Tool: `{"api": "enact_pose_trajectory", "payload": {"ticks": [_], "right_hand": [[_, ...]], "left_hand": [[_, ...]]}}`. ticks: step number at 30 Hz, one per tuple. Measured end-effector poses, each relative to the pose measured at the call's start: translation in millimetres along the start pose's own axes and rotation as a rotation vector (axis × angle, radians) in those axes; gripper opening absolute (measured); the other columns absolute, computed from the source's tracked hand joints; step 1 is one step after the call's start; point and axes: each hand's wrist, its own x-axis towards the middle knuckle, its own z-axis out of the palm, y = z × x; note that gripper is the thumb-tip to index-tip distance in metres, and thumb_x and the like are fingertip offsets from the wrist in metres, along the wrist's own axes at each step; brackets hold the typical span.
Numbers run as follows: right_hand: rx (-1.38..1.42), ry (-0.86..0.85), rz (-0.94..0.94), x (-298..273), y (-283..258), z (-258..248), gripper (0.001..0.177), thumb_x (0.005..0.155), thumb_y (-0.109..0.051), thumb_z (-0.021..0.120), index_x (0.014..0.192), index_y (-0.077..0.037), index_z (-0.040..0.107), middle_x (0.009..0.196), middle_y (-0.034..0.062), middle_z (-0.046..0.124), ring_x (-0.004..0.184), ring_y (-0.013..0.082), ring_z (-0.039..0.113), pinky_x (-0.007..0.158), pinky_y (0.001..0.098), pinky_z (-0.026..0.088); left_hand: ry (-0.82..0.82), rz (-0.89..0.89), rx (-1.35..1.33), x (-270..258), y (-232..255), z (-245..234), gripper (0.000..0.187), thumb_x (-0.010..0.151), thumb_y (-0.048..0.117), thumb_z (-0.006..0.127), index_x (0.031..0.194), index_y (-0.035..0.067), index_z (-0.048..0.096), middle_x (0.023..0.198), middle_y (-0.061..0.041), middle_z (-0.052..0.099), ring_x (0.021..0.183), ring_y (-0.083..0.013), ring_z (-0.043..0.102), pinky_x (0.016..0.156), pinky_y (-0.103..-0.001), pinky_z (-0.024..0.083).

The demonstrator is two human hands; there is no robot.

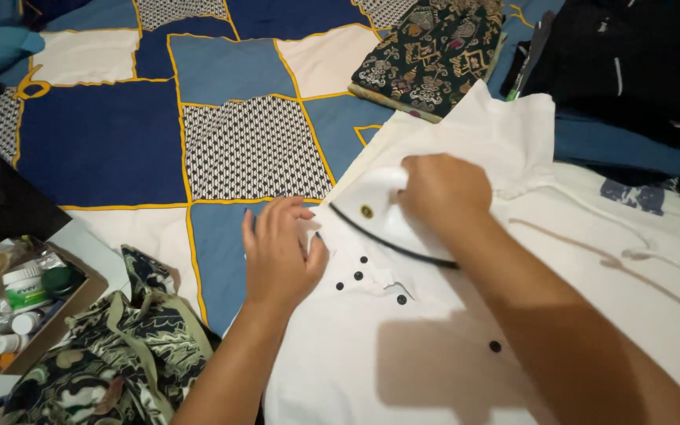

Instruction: Ironing a white button-down shirt on a bed.

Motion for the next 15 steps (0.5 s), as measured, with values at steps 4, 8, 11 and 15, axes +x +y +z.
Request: {"api": "enact_pose_trajectory", "payload": {"ticks": [4,8,11,15], "right_hand": [[-0.039,0.071,0.006,22.2,20.1,29.3,0.022,0.087,-0.020,0.069,0.105,-0.025,0.078,0.100,0.0091,0.077,0.094,0.0333,0.073,0.077,0.0461,0.058],[-0.006,0.153,0.090,44.4,39.0,25.1,0.021,0.083,-0.030,0.075,0.103,-0.021,0.076,0.101,0.0111,0.076,0.095,0.0339,0.072,0.076,0.0489,0.057],[0.020,0.093,0.098,25.7,30.7,9.9,0.025,0.081,-0.033,0.078,0.103,-0.022,0.076,0.101,0.0118,0.075,0.096,0.0343,0.072,0.078,0.0485,0.057],[-0.063,-0.001,-0.011,-11.9,23.9,5.2,0.022,0.084,-0.029,0.075,0.104,-0.019,0.077,0.100,0.0106,0.076,0.097,0.0333,0.073,0.080,0.0477,0.058]], "left_hand": [[0.027,0.015,-0.022,-1.9,-1.8,-0.1,0.031,0.080,0.013,0.065,0.109,0.012,0.054,0.128,-0.006,0.062,0.133,-0.0282,0.052,0.119,-0.066,0.018],[0.030,0.032,-0.038,-2.6,-2.5,2.9,0.029,0.078,0.011,0.064,0.106,0.012,0.055,0.125,-0.005,0.063,0.130,-0.0269,0.054,0.120,-0.066,0.017],[0.022,0.052,-0.036,-2.7,-4.6,4.3,0.030,0.077,0.011,0.065,0.106,0.012,0.055,0.124,-0.005,0.063,0.130,-0.0273,0.054,0.120,-0.067,0.017],[0.022,0.057,-0.035,-3.7,-8.7,8.5,0.032,0.076,0.012,0.066,0.107,0.012,0.056,0.126,-0.006,0.063,0.129,-0.0287,0.053,0.119,-0.067,0.017]]}}
